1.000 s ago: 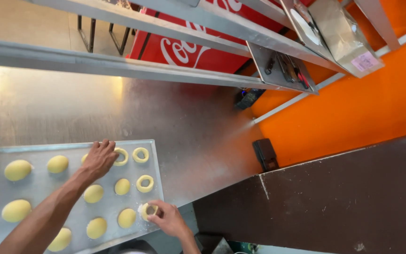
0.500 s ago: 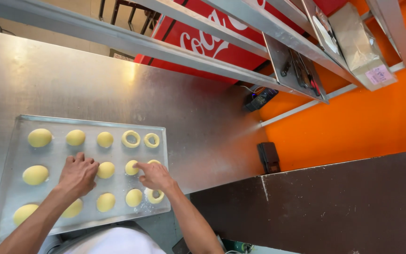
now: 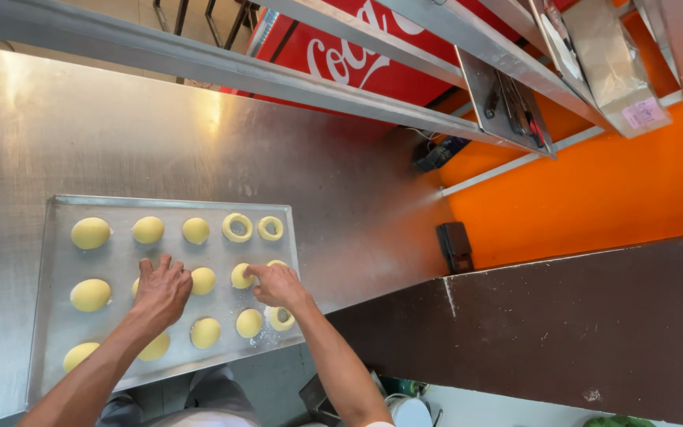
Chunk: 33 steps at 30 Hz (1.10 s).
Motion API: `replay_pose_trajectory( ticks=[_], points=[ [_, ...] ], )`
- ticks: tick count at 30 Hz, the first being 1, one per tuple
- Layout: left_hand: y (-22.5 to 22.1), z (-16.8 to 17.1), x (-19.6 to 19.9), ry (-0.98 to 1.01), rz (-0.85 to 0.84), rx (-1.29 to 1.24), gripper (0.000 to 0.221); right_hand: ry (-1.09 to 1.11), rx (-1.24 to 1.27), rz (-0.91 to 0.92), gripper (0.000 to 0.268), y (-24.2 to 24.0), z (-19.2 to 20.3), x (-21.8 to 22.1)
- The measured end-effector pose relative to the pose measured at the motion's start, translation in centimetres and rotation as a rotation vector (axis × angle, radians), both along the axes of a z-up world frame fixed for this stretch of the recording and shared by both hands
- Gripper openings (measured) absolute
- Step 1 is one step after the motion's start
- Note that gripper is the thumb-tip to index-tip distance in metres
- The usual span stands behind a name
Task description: Shaping small dough balls into rings and arranging them on a baking tray
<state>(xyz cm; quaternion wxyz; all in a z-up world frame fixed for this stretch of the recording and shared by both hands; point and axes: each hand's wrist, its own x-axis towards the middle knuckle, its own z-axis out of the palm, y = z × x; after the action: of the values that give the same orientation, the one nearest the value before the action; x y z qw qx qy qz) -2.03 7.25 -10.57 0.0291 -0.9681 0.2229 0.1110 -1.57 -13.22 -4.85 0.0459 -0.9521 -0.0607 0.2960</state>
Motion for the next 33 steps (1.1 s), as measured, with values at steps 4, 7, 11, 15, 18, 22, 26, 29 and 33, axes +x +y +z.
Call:
replay_pose_trajectory(
  ticks=[4, 7, 11, 15, 18, 22, 26, 29, 33],
  points=[
    [-0.2, 1.3, -0.3, 0.01, 0.03, 0.006, 0.019, 0.03, -0.021, 0.067, 0.034, -0.4, -0.5, 0.5],
    [-0.5, 0.6, -0.5, 0.02, 0.07, 0.033, 0.02, 0.043, 0.024, 0.153, 0.034, -0.2, 1.1, 0.9],
    [-1.6, -2.8, -0.6, -0.001, 0.117, 0.021, 0.022, 0.085, 0.114, 0.234, 0.034, -1.3, 0.4, 0.7],
    [-2.5, -4.5, -0.8, 0.01, 0.197, 0.07, 0.023, 0.171, 0.094, 0.297, 0.037, -2.0, -0.2, 1.4],
    [-2.7, -5.1, -0.8, 0.002, 0.23, 0.095, 0.023, 0.22, 0.138, 0.363, 0.038, -2.9, -1.1, 1.8],
    [-3.0, -3.4, -0.5, -0.017, 0.259, 0.072, 0.022, 0.13, -0.01, 0.47, 0.046, -2.8, -0.4, 0.9],
    [-3.3, 1.0, -1.3, 0.0, 0.198, 0.126, 0.023, 0.036, -0.075, 0.472, 0.054, -2.2, 2.0, -1.9],
    [-3.3, 2.8, -1.2, 0.019, 0.176, 0.159, 0.024, -0.094, -0.137, 0.534, 0.052, -1.8, 1.3, -2.5],
    [-2.6, 0.2, -0.3, 0.018, 0.127, 0.16, 0.009, -0.208, -0.204, 0.544, 0.04, -0.9, -4.4, -1.4]
  ],
)
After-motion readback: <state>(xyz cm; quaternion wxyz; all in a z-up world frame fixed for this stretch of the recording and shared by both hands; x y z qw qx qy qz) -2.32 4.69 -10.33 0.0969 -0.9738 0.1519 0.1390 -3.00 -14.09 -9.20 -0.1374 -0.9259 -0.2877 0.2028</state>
